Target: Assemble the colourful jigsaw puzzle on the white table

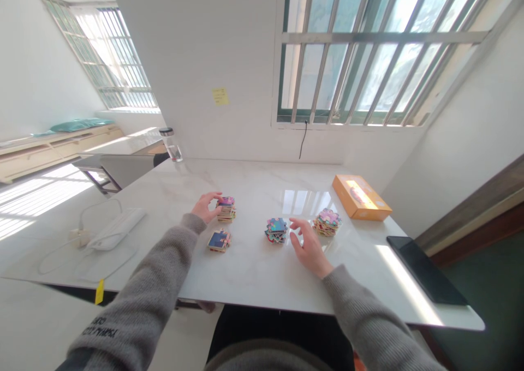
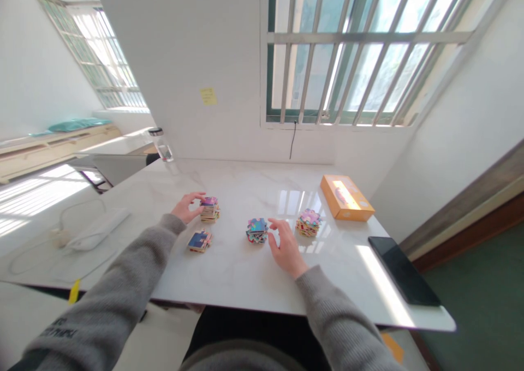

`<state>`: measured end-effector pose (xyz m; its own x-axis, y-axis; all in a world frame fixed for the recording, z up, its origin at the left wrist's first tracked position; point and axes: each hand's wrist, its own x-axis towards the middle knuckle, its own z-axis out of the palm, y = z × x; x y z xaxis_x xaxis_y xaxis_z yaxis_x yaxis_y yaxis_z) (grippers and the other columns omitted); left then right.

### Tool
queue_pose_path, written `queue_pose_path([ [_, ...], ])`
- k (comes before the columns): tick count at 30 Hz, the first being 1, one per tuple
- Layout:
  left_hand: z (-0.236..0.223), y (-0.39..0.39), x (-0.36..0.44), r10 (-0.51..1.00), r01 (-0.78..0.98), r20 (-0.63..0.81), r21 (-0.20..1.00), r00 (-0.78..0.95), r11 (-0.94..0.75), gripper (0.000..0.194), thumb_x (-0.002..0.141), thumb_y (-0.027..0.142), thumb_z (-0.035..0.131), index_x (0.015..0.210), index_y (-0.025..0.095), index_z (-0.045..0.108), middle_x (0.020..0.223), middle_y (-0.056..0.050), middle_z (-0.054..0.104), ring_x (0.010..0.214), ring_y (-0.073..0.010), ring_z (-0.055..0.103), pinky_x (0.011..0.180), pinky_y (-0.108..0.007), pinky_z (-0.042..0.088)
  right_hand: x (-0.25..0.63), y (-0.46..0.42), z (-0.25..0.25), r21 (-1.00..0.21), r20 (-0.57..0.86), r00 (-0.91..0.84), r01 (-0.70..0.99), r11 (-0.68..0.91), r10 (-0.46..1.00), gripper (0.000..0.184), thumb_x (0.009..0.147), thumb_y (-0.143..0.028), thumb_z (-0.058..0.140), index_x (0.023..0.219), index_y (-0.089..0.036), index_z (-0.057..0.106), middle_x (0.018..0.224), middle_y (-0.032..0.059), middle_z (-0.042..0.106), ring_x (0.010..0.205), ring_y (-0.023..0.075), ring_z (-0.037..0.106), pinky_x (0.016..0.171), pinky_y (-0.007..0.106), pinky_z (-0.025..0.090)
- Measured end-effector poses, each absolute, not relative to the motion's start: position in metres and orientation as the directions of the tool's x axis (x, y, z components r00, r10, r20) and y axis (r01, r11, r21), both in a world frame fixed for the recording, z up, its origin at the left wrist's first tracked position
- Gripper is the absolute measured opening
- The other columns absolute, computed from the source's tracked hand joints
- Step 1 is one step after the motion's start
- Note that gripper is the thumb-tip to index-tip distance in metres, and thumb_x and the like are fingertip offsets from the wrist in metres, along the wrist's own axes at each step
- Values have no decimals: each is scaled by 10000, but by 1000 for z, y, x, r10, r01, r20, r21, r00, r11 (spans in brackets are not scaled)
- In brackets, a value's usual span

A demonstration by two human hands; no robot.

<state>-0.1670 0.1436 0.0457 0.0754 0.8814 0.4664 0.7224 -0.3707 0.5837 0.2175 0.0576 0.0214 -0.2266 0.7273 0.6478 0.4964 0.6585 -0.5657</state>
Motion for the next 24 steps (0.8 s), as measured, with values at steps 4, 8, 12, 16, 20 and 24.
queue_pose_path([
  [4,63,129,-147,763,751,638,453,104,-480,186,773,257,593,953,268,640,1132,-111,686,1121,-313,576,917,-527,498,217,58,22,-570,623,-256,498,653,739,282,974,-190,467,1242,-233,540,1044,83,605,1007,238,580,902,428,514],
  [8,76,107,-101,692,740,692,353,205,-572,129,843,222,554,942,242,635,990,-72,692,994,-266,600,955,-505,478,217,59,20,-569,602,-293,495,656,743,276,954,-158,477,1201,-239,572,1116,94,595,1097,249,566,972,449,496],
  [12,72,87,-47,684,675,625,322,376,-664,138,864,218,567,987,226,629,1028,-59,680,1019,-248,600,973,-460,468,217,59,19,-562,599,-306,498,660,740,275,949,-150,478,1180,-248,591,1150,96,586,1127,249,560,1005,460,488],
  [16,54,81,-11,707,661,592,356,388,-661,199,833,221,618,1031,226,635,1109,-75,662,1076,-264,580,979,-451,467,217,59,18,-560,587,-311,510,653,747,298,933,-137,490,1186,-252,596,1156,96,569,1142,250,551,1016,463,487],
  [20,35,87,0,718,639,593,401,365,-657,261,794,197,635,1053,223,638,1149,-82,649,1099,-274,563,986,-459,457,217,59,16,-567,570,-318,515,643,758,325,921,-127,502,1208,-255,587,1167,93,556,1149,247,547,1030,459,482],
  [24,21,92,2,724,574,597,476,347,-667,231,778,157,607,995,230,641,1084,-63,664,1049,-255,574,980,-446,457,217,60,16,-557,568,-326,524,644,756,331,915,-124,507,1210,-251,583,1170,97,560,1148,251,550,1033,469,484],
])
